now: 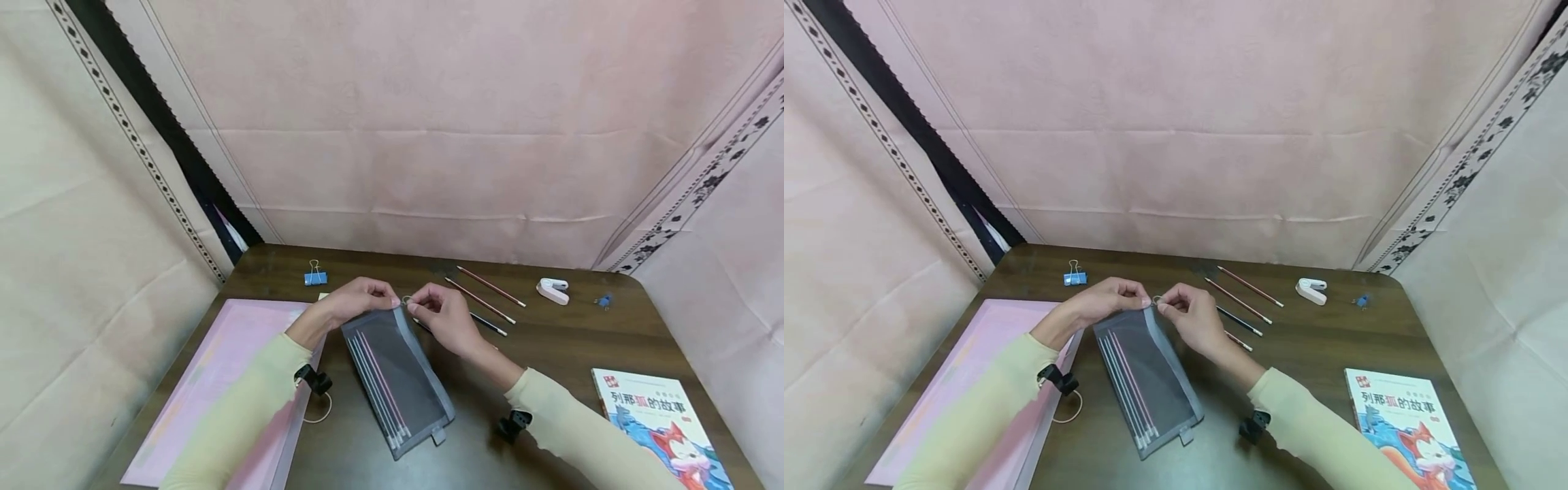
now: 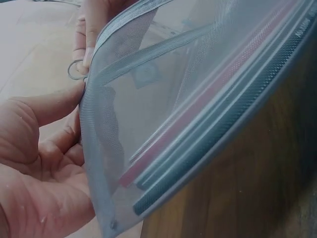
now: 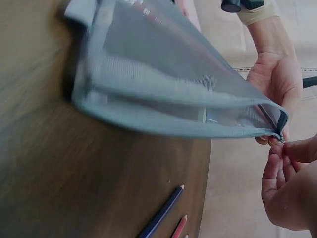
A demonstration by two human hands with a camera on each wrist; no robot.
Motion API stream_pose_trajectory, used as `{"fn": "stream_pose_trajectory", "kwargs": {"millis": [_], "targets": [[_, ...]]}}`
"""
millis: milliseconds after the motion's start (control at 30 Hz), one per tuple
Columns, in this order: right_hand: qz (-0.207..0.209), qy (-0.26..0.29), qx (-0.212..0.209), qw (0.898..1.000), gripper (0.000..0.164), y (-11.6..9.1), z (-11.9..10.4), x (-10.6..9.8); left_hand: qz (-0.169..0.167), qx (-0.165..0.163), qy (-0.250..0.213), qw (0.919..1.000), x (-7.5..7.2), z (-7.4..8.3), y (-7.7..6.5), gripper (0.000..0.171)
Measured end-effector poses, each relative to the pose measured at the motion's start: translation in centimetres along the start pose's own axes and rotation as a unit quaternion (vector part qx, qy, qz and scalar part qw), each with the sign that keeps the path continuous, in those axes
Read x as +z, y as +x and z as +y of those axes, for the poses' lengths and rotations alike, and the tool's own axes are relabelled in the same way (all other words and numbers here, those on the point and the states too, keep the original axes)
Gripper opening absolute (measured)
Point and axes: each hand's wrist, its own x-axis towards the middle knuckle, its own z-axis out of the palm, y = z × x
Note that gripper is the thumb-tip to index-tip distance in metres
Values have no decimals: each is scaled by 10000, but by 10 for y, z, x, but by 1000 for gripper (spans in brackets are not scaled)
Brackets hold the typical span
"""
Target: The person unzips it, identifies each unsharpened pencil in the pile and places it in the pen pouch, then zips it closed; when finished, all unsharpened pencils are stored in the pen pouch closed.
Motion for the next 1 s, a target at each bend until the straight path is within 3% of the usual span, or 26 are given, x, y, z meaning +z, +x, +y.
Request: {"fn": "stream_pose_trajectory", "kwargs": {"millis": [267, 467, 667, 800, 900, 1000], "targets": [[-189, -1191, -718, 9901, 2, -2, -2, -7, 317, 112, 282, 9990, -1, 6, 0, 20], [-786, -1739, -1396, 9716, 9, -17, 6, -14, 943, -6, 127, 9955, -22, 6, -14, 22], [-1567, -1897, -1194, 9619, 10, -45, 13, -37, 1231, -55, 616, 9905, -43, 3, -26, 22], [-2223, -1701, -1010, 9547, 14, -64, 16, -50, 1514, -175, 809, 9850, -50, 4, -29, 19], [-2490, -1481, -833, 9535, 19, -75, 20, -61, 1470, -267, 953, 9842, -49, 4, -30, 17], [-2441, -1424, -724, 9565, 18, -82, 25, -72, 1214, -360, 1256, 9840, -44, 4, -32, 16]]}}
